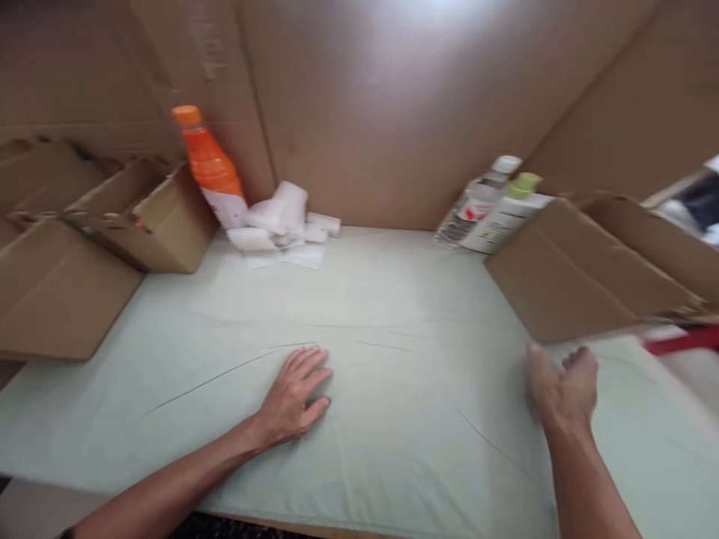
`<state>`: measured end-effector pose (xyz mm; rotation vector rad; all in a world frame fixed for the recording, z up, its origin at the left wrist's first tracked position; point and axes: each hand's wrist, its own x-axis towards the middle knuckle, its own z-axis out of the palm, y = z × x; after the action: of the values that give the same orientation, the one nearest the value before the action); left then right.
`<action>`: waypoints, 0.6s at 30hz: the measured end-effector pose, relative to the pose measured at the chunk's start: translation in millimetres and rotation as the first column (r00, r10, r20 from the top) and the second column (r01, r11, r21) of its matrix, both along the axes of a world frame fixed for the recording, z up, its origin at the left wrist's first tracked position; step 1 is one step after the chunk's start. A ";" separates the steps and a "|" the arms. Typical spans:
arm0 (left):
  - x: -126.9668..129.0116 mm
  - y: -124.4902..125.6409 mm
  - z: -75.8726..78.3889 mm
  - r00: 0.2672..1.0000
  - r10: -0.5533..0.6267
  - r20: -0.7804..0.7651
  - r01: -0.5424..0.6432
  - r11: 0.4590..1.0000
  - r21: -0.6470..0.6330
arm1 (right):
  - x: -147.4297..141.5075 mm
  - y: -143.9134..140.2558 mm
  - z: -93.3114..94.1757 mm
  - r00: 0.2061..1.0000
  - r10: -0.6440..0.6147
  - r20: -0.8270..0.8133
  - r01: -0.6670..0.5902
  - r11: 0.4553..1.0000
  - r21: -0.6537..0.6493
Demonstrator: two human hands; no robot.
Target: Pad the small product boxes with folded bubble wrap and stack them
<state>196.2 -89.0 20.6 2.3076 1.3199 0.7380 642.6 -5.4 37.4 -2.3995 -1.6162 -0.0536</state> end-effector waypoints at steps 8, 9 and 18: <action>-25.9 14.5 5.9 0.986 0.105 0.131 -0.118 0.989 0.092 | -202.7 -93.4 -45.4 0.738 0.665 0.114 -0.673 0.717 0.182; -41.0 22.1 14.0 0.979 0.157 0.132 -0.176 0.974 0.144 | -226.1 -106.4 -44.1 0.649 0.747 0.146 -0.759 0.623 0.187; -237.9 151.0 142.9 0.617 0.750 0.237 -0.772 0.519 0.368 | -281.2 -141.1 -22.6 0.436 0.894 0.102 -0.886 0.407 0.221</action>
<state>-41.6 61.9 163.5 1.8625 2.4021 1.4871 361.4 -146.6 14.9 -1.0534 -2.4784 -0.0107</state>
